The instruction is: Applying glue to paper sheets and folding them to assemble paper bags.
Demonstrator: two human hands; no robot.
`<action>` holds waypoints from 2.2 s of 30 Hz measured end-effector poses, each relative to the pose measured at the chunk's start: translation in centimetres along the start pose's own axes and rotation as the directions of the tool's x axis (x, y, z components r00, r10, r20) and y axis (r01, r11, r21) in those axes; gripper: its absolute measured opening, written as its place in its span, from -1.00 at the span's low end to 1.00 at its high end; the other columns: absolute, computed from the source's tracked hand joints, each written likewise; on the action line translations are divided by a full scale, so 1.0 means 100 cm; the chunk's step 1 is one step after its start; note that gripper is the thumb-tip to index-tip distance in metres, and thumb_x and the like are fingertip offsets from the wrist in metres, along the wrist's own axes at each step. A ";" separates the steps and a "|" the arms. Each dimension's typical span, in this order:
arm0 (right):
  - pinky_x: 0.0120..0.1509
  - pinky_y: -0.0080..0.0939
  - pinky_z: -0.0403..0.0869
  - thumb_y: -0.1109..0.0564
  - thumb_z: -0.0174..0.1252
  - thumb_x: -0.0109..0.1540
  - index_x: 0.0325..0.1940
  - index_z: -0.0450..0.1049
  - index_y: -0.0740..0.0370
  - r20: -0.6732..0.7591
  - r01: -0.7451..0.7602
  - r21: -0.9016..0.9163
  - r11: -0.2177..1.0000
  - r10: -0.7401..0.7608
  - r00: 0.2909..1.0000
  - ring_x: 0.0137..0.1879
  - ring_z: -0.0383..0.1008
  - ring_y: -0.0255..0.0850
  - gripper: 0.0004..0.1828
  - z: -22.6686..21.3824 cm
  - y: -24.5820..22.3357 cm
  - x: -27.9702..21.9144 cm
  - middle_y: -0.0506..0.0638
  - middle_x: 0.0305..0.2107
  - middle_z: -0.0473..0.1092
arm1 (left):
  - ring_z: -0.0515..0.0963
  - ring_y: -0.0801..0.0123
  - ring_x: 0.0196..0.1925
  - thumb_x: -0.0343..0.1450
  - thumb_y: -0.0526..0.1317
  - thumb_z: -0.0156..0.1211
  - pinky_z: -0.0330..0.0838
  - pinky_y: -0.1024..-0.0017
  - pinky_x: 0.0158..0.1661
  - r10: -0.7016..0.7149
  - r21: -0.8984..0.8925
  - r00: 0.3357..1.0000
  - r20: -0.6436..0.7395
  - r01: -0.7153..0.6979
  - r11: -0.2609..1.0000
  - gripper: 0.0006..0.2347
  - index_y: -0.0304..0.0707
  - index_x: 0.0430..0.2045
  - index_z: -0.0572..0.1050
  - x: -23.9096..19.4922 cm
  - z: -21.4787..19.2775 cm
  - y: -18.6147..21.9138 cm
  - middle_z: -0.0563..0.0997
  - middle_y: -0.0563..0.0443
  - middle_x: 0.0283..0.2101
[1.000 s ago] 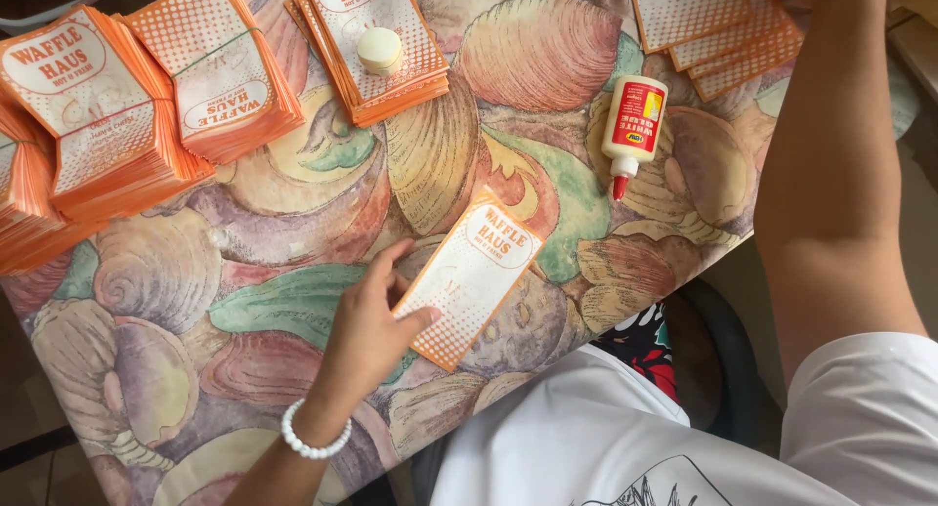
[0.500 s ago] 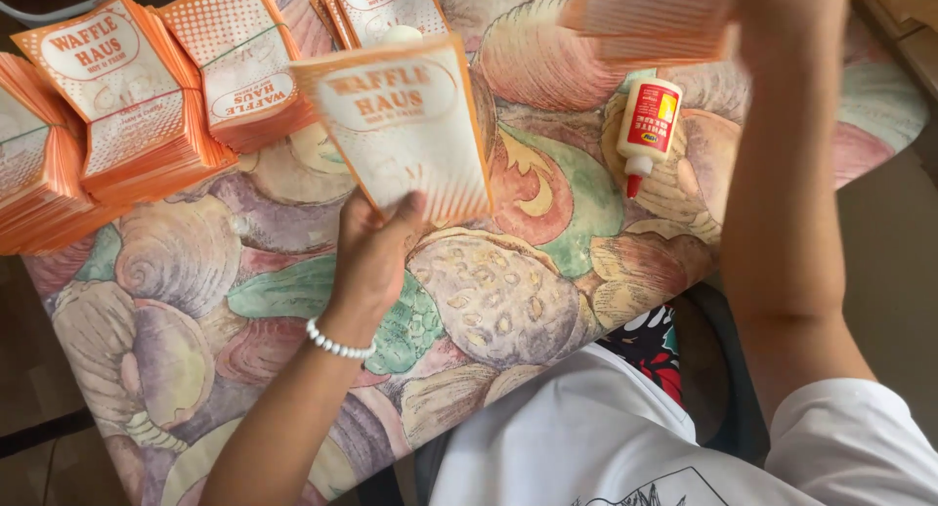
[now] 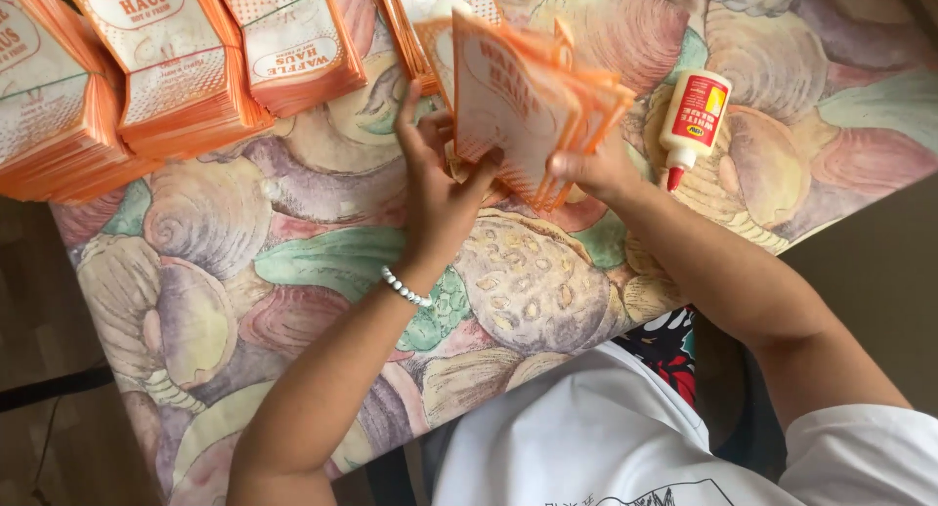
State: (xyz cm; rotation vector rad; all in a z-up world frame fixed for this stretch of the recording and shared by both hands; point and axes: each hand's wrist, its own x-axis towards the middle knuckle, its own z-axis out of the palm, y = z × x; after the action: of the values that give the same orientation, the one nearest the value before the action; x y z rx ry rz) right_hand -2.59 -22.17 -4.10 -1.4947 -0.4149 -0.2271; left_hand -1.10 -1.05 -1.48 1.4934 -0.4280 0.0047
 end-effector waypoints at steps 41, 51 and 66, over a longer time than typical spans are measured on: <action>0.07 -0.07 0.50 0.24 0.02 -0.11 0.22 0.22 0.27 -0.280 0.120 0.402 0.908 -0.003 0.960 0.08 0.43 0.02 -0.24 0.051 -0.004 0.005 0.17 -0.03 0.38 | 0.63 0.32 -0.11 0.29 -0.28 0.31 0.58 0.40 -0.15 0.099 0.012 0.991 -0.088 -0.098 0.995 -0.68 -0.16 -0.08 0.46 0.007 0.016 -0.004 0.62 0.01 -0.14; -0.09 -0.27 0.20 0.05 -0.13 0.07 0.00 0.16 0.15 -0.143 -0.166 0.062 0.984 0.173 0.974 -0.05 0.16 -0.22 -0.58 0.048 -0.027 0.012 -0.01 -0.17 0.18 | 0.65 0.29 -0.21 0.18 -0.41 0.42 0.64 0.36 -0.26 -0.212 -0.382 0.940 -0.266 0.099 0.919 -0.80 -0.38 -0.37 0.61 0.014 0.013 -0.007 0.71 -0.07 -0.25; -0.29 -0.16 0.16 0.27 0.02 0.46 -0.08 0.39 0.37 0.138 0.057 -0.751 0.658 0.073 0.988 -0.43 0.19 -0.19 -0.91 -0.024 -0.077 0.019 -0.05 -0.51 0.23 | 0.45 0.25 0.41 0.38 -0.37 0.45 0.36 0.21 0.48 0.216 -0.429 0.945 0.246 -0.094 0.898 -0.30 -0.05 0.42 0.18 0.039 -0.089 0.017 0.46 -0.07 0.36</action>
State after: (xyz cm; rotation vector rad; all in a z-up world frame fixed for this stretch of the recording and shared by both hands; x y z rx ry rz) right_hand -3.57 -24.94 3.62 -2.3629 -0.4654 -0.2954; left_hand 4.52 6.68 1.10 1.0374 -0.7383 -0.1693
